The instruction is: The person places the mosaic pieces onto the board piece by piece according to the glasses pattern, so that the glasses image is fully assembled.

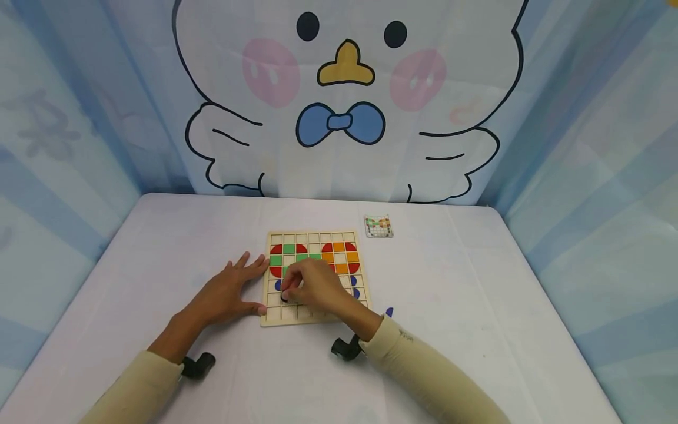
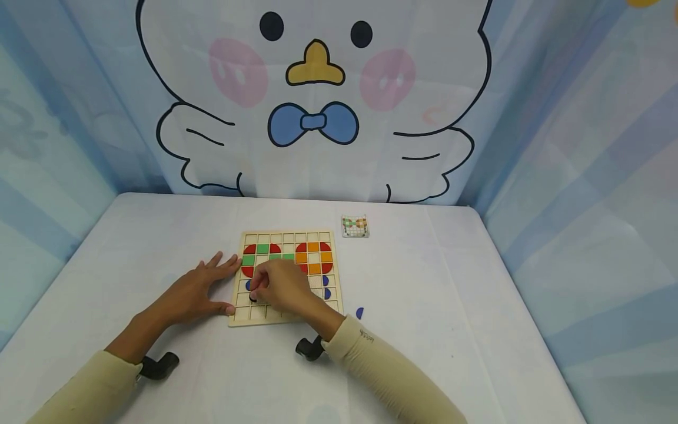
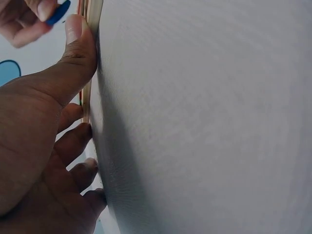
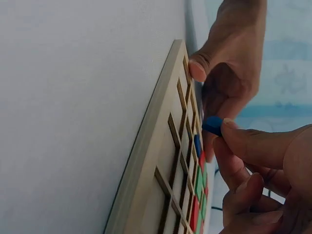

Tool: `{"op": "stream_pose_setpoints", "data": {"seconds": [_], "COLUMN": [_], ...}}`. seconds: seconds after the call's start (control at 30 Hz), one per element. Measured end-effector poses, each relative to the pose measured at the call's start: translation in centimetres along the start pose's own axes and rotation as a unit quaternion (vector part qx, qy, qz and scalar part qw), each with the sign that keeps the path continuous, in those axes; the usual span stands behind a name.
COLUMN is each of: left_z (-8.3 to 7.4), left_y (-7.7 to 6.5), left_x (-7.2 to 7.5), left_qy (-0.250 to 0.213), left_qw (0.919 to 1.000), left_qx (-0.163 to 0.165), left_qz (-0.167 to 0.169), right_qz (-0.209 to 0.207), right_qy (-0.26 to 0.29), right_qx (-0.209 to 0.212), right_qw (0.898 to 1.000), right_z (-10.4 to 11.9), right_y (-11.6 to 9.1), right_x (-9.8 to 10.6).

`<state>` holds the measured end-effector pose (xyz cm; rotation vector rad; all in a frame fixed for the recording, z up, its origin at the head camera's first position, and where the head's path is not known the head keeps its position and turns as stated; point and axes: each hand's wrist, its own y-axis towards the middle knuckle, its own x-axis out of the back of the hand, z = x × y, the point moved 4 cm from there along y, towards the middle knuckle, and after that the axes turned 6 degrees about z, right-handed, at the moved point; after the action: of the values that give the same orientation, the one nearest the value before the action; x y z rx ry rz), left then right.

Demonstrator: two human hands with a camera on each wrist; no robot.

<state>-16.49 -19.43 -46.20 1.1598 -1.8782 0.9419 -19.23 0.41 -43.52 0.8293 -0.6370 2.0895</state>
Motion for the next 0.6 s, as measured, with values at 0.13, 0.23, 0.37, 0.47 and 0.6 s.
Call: {"op": "stream_pose_setpoints", "data": {"seconds": [0.13, 0.23, 0.37, 0.47, 0.6], "left_z": [0.0, 0.1, 0.2, 0.3, 0.3], "left_y": [0.0, 0.0, 0.0, 0.0, -0.1], "left_x": [0.0, -0.1, -0.1, -0.1, -0.1], "left_qy": [-0.003, -0.004, -0.004, -0.004, -0.002], "left_qw": [0.9999, 0.9999, 0.9999, 1.0, 1.0], "left_qx": [-0.01, -0.012, -0.01, -0.008, -0.002], "left_qz": [-0.003, -0.001, 0.001, 0.0, 0.001], "right_qz": [0.001, 0.003, 0.012, 0.022, 0.034], "right_qy": [-0.008, -0.007, -0.004, -0.013, -0.035], "right_qx": [-0.003, -0.011, -0.03, -0.043, -0.051], "right_qw": [1.0, 1.0, 0.999, 0.999, 0.997], "right_z": [0.3, 0.4, 0.6, 0.9, 1.0], "right_y": [1.1, 1.7, 2.0, 2.0, 1.9], "right_x": [-0.8, -1.3, -1.6, -1.5, -1.6]}}
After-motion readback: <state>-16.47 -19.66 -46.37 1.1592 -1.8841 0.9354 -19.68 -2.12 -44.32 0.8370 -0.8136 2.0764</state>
